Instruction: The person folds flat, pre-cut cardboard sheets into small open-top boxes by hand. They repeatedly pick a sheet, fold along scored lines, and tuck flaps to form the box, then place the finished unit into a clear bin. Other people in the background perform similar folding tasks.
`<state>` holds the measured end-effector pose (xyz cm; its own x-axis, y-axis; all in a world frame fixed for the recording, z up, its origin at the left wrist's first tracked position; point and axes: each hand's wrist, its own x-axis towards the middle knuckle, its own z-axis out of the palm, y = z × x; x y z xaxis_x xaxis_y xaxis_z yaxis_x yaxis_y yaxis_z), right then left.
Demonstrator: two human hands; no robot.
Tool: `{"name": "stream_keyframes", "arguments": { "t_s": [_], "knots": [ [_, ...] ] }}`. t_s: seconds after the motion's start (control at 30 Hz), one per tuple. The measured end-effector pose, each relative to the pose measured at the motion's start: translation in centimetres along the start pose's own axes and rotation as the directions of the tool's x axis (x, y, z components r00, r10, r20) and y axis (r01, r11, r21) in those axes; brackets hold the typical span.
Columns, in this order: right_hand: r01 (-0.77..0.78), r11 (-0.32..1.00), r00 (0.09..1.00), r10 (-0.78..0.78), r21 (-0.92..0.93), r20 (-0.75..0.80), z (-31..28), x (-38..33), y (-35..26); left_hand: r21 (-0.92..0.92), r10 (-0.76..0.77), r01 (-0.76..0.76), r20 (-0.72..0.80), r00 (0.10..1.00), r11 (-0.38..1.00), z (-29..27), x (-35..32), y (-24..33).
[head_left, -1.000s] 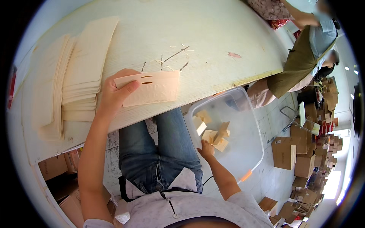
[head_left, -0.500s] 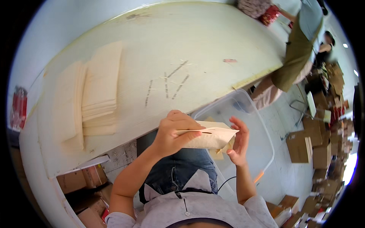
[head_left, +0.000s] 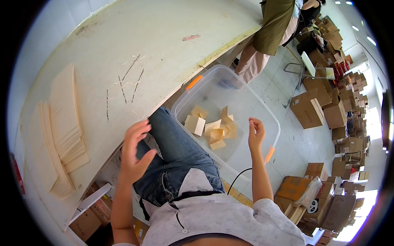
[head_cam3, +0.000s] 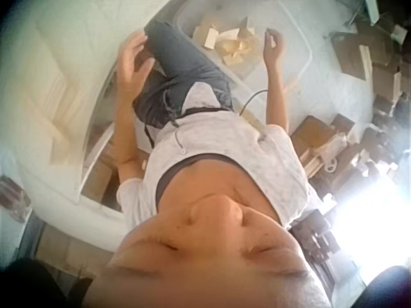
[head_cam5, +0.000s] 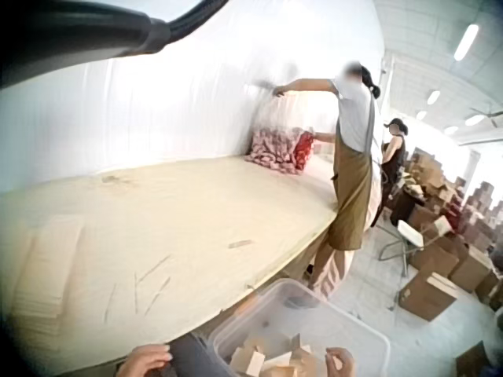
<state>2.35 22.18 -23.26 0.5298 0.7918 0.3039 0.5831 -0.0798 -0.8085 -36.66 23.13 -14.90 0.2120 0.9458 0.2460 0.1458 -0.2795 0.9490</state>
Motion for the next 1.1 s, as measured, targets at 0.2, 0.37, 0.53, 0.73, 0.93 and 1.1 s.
{"name": "stream_keyframes", "arguments": {
  "t_s": [0.2,0.37,0.53,0.73,0.93,1.1],
  "knots": [
    [-0.070,0.939,0.979,0.129,0.338,-0.156,-0.4,-0.1,-0.1,0.367,0.313,-0.189,-0.317,0.895,0.911,-8.4,-6.9,2.4],
    [0.098,0.877,0.993,-0.057,0.470,-0.100,2.5,0.3,-8.5,0.748,0.402,0.219,-0.551,0.731,0.627,-15.9,-10.6,3.4],
    [0.250,0.673,0.757,-0.584,0.696,0.293,11.2,0.2,-18.8,0.740,0.147,0.627,-0.667,0.730,0.246,-16.8,-11.3,5.2],
    [0.440,0.502,0.122,-0.855,0.745,0.504,20.6,-1.4,-31.0,0.680,0.087,0.697,-0.727,0.681,0.227,-17.5,-10.5,6.5],
    [0.642,0.234,-0.091,-0.922,0.730,0.376,28.0,-5.7,-36.7,0.659,0.007,0.715,-0.736,0.677,0.234,-19.0,-10.6,8.6],
    [0.650,0.172,-0.280,-0.851,0.740,0.444,31.2,-4.6,-38.0,0.845,0.251,0.422,-0.509,0.824,0.329,-19.0,-8.9,7.9]
  ]
}}
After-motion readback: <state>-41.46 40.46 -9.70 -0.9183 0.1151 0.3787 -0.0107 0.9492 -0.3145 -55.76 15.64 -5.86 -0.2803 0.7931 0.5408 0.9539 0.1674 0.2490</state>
